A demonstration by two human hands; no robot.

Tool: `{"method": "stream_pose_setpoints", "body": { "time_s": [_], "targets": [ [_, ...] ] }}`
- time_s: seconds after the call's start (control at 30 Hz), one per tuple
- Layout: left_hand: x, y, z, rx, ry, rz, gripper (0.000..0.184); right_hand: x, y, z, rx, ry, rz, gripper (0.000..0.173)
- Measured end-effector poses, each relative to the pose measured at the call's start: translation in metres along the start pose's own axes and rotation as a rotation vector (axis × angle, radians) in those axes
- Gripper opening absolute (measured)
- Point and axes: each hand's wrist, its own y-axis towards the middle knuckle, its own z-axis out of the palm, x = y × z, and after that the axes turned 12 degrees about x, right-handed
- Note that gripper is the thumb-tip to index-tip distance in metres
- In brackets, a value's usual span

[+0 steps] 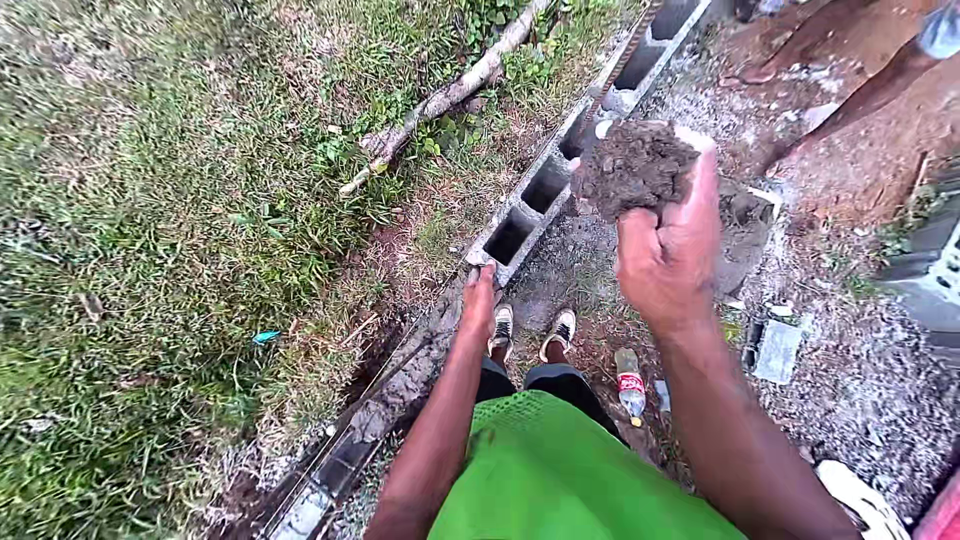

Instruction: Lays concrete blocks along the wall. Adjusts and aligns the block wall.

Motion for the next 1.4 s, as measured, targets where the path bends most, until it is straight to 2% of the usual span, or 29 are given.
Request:
{"method": "stream_pose_setpoints", "body": {
  "time_s": [0.1, 0.17, 0.23, 0.33, 0.43, 0.57, 0.63, 0.7, 0.83, 0.93, 1.0, 1.13, 1.27, 1.4],
  "targets": [
    [0.002, 0.0, -0.002, -0.005, -0.011, -0.004, 0.057, -0.019, 0.005, 0.037, 0.017, -0.11, -0.075, 0.057],
    [0.002, -0.002, -0.001, 0.0, -0.008, 0.002, 0.059, -0.061, 0.001, 0.069, 0.199, -0.167, -0.045, 0.053],
    [0.001, -0.006, -0.002, 0.014, 0.022, -0.003, 0.062, -0.103, -0.022, 0.088, 0.386, -0.216, 0.063, 0.056],
    [-0.005, -0.007, -0.001, 0.003, 0.054, -0.015, 0.062, -0.137, -0.071, 0.06, 0.324, -0.236, 0.21, 0.055],
    [-0.003, -0.01, -0.001, 0.006, 0.093, -0.017, 0.065, -0.178, -0.133, 0.002, 0.224, -0.255, 0.531, 0.049],
    [0.001, -0.008, -0.004, -0.006, 0.148, -0.009, 0.068, -0.272, -0.266, -0.055, 0.019, -0.008, 1.189, 0.043],
    [-0.003, -0.004, 0.001, -0.027, 0.171, -0.014, 0.064, -0.305, -0.351, -0.062, -0.198, 0.16, 1.494, 0.046],
    [-0.009, -0.004, 0.007, -0.063, 0.202, -0.027, 0.06, -0.306, -0.419, -0.054, -0.356, 0.321, 1.668, 0.049],
    [-0.014, -0.004, 0.02, -0.111, 0.273, -0.025, 0.058, -0.282, -0.491, -0.027, -0.542, 0.597, 1.694, 0.048],
    [-0.012, -0.001, 0.026, -0.151, 0.266, -0.021, 0.058, -0.272, -0.51, -0.005, -0.626, 0.769, 1.734, 0.047],
    [-0.013, -0.001, 0.032, -0.179, 0.25, -0.03, 0.058, -0.28, -0.511, 0.004, -0.639, 0.83, 1.74, 0.046],
    [-0.017, 0.002, 0.04, -0.225, 0.268, -0.05, 0.063, -0.307, -0.489, -0.008, -0.602, 0.859, 1.652, 0.045],
    [-0.018, 0.01, 0.043, -0.256, 0.295, -0.084, 0.061, -0.337, -0.457, -0.047, -0.568, 0.814, 1.545, 0.041],
    [-0.022, 0.017, 0.044, -0.274, 0.245, -0.098, 0.054, -0.354, -0.394, -0.097, -0.333, 0.618, 1.428, 0.039]
  ]
}}
